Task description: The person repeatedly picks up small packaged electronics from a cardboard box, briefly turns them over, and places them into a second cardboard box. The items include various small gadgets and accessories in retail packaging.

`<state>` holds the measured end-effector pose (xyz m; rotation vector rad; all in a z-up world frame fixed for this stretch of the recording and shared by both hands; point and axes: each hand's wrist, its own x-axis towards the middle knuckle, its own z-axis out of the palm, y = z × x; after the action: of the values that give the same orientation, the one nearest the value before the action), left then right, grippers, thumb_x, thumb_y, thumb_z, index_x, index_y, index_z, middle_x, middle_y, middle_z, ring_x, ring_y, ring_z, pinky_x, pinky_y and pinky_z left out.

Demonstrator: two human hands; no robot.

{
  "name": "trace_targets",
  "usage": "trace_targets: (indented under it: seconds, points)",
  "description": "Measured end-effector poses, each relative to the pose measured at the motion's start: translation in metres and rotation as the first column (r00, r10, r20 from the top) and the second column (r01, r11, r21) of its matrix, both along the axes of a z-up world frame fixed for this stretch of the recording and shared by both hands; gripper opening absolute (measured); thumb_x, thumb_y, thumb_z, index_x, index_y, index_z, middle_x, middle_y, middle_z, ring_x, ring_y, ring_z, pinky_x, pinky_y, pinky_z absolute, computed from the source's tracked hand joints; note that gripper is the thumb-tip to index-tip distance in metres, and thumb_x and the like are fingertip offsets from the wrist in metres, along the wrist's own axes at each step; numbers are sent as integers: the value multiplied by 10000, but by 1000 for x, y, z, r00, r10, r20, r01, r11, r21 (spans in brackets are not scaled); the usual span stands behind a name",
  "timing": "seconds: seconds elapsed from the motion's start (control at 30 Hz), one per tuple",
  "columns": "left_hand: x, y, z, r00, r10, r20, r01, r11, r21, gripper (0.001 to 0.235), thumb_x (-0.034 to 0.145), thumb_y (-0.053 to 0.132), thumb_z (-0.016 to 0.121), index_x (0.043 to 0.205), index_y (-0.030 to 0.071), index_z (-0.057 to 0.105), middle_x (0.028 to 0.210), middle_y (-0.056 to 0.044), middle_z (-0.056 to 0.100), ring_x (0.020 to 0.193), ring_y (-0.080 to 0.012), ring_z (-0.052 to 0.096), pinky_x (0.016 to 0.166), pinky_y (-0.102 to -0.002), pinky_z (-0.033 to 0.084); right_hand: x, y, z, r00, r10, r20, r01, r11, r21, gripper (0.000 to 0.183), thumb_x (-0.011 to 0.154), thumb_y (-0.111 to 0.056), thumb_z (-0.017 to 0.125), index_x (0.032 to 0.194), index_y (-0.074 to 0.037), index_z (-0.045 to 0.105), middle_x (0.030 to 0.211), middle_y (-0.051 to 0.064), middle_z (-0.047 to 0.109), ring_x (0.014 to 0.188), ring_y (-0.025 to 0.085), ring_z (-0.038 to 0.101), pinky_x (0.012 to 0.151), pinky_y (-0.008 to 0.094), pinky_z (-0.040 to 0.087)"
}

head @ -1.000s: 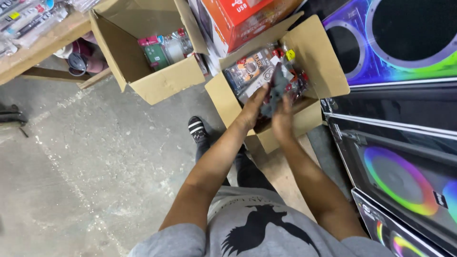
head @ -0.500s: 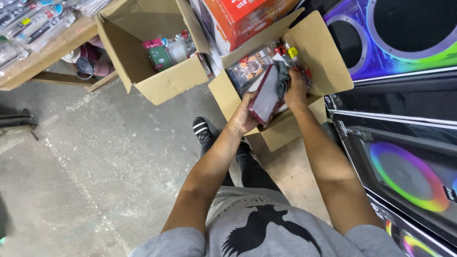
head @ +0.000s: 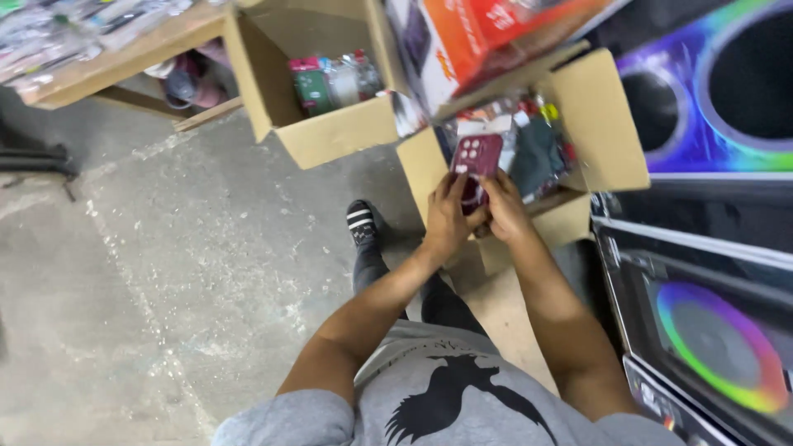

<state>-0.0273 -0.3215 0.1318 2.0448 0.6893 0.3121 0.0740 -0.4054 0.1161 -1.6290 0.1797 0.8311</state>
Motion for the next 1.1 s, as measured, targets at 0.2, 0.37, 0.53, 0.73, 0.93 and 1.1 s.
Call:
trace_targets:
  seconds: [0.2,0.37,0.53,0.73,0.93,1.1]
  points:
    - [-36,63,3,901,132,-413,-342,803,-489,637,979,386,587,1561,213,393,1317,-239,659,1290,-391,587,1073,-517,481,-3,30,-11,988,147,-42,-137,974,182,315,991,-156,652,1289,-54,649,1113,183,694,998,300,696,875,499,577]
    - [-43,111,-53,854,384,-352,-513,505,-694,371,921,207,692,1289,156,679,992,-142,732,926,-252,682,749,-355,549,-10,97,4,973,231,3,-228,960,165,340,1016,-259,683,1301,-78,644,1114,136,694,959,255,699,808,452,601]
    - [-33,183,-66,773,587,-239,-547,428,-719,251,913,132,720,1142,32,705,846,-121,647,760,-215,580,624,-315,435,-12,151,0,940,337,61,-338,941,12,537,981,-212,696,1485,-133,528,1127,99,627,910,189,680,647,309,621]
    - [-4,268,-98,816,516,-259,-573,665,-479,457,897,310,755,1286,77,699,1000,-237,758,986,-356,744,778,-468,573,11,231,-21,841,401,363,-400,913,-81,450,938,-29,657,1385,-7,619,1226,308,645,1184,418,616,945,522,532]
    - [27,324,-27,834,518,-190,-541,699,-467,463,901,184,710,1341,49,655,1231,-229,716,1236,-385,638,1042,-467,524,35,297,-1,825,358,437,-336,933,-130,400,956,-46,654,1356,-55,648,1225,231,693,1193,378,643,984,489,530]
    - [40,329,-167,896,303,-325,-392,883,-259,503,897,451,699,1329,195,670,1171,-85,752,1152,-276,699,984,-419,554,76,286,-97,621,649,440,-314,720,-618,482,1013,-194,626,1472,-78,537,1327,248,639,1242,390,620,1058,503,499]
